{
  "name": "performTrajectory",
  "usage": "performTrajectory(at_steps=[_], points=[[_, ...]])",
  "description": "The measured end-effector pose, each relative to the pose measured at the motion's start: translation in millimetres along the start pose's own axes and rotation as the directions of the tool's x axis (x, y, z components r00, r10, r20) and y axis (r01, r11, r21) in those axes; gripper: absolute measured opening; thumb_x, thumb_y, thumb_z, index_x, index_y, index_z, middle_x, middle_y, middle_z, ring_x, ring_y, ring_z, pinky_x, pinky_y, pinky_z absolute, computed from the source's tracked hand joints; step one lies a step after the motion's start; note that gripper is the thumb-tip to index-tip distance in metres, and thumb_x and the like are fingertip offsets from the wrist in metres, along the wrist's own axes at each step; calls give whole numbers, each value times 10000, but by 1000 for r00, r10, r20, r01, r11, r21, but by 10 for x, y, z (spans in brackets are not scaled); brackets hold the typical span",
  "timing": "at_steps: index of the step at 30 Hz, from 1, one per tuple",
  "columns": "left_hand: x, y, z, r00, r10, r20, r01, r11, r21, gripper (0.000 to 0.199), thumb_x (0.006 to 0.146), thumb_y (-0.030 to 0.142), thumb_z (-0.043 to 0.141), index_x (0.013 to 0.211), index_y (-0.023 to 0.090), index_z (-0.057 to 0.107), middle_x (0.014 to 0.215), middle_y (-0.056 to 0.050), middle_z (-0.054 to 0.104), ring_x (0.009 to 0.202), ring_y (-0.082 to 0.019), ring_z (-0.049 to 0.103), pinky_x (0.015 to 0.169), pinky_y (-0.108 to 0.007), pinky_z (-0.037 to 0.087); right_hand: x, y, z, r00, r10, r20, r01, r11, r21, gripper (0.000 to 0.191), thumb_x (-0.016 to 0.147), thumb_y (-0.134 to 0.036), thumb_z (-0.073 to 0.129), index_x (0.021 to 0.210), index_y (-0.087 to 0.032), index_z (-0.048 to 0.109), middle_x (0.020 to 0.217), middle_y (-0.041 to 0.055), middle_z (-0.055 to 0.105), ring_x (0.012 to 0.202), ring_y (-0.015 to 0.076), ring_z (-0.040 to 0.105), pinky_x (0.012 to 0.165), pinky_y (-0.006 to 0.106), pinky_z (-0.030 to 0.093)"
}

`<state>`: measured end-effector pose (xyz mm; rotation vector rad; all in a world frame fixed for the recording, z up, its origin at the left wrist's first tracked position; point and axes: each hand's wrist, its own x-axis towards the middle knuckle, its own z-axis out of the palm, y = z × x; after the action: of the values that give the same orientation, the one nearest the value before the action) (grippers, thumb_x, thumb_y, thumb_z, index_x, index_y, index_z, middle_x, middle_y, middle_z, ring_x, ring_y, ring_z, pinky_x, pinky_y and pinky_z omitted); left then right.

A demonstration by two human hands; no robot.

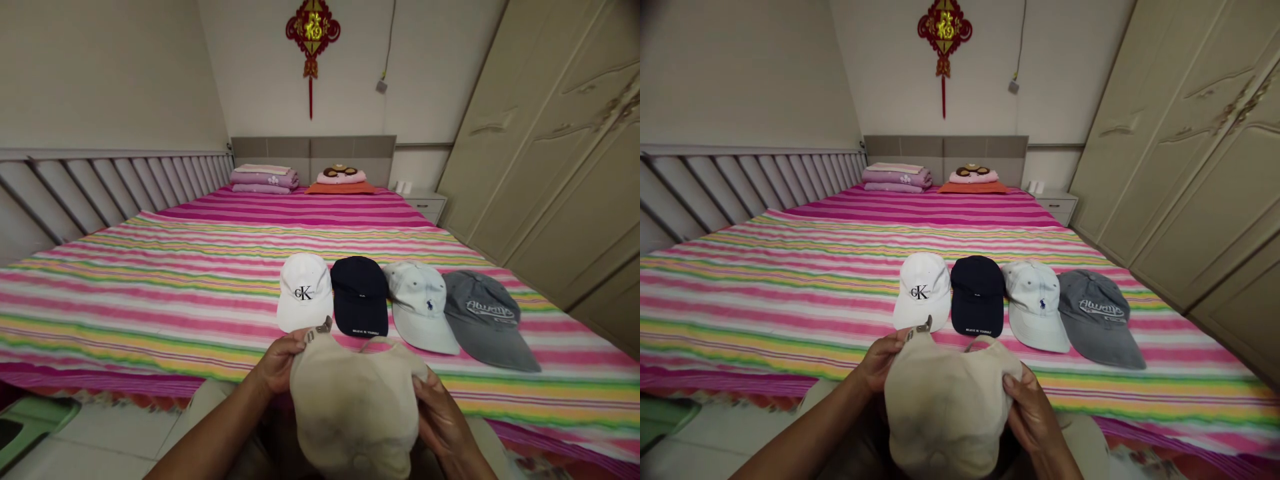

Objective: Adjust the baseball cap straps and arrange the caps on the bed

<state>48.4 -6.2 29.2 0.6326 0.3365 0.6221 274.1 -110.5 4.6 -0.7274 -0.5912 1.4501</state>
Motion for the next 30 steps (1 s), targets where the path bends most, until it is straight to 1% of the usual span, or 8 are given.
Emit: performTrajectory(at_steps=[2,4,7,12,16,20,26,30], points=[[23,9,0,998,48,-49,-47,998,30,316,541,239,734,803,93,634,654,-39,640,577,-124,594,583,-215,451,-20,6,-1,1000,18,22,-18,999,-29,321,585,-275,729,895,-207,678,790,92,714,769,273,653,757,421,480],[39,29,-2,993,91,-79,-82,991,107,304,531,267,757,753,103,629,610,-19,618,517,-99,562,533,-198,432,-42,5,10,999,27,36,-25,998,-61,367,569,-311,734,911,-195,675,822,111,709,778,281,649,746,418,481],[39,84,6,987,117,-113,-84,962,261,250,520,234,768,680,109,621,572,-9,604,476,-82,530,496,-188,407,-75,-12,50,997,48,65,-42,995,-92,427,574,-393,716,940,-179,664,867,138,697,805,285,638,731,406,477],[15,169,68,980,129,-153,-47,893,447,224,564,251,744,676,90,635,586,-28,612,497,-78,528,495,-176,390,-111,-52,93,969,168,183,-137,976,-169,313,588,-336,709,854,-177,666,722,74,684,687,227,629,681,348,462],[21,153,148,989,83,-122,-29,920,391,233,562,272,742,650,104,608,529,-4,575,441,-66,496,443,-168,368,-77,-116,120,958,151,244,-101,974,-205,229,609,-336,698,770,-181,649,684,34,629,604,164,565,569,261,415],[43,115,241,994,27,-103,11,938,347,254,545,273,752,633,107,580,499,1,563,392,-65,480,396,-166,345,-10,-226,228,950,74,302,-9,977,-214,221,643,-370,679,725,-171,626,692,46,615,621,157,528,576,264,392],[75,95,390,996,10,-89,21,940,340,220,569,249,737,621,98,586,494,-4,569,386,-57,475,393,-160,347,82,-444,408,971,-21,237,67,980,-189,231,713,-419,616,708,-191,581,448,-44,488,375,83,377,416,218,291],[103,74,489,995,-16,-103,50,938,343,205,565,237,739,626,101,599,484,9,560,376,-45,456,390,-153,337,137,-512,521,979,17,203,65,918,-390,263,725,-424,602,680,-169,551,406,-68,437,312,41,278,352,185,189]])
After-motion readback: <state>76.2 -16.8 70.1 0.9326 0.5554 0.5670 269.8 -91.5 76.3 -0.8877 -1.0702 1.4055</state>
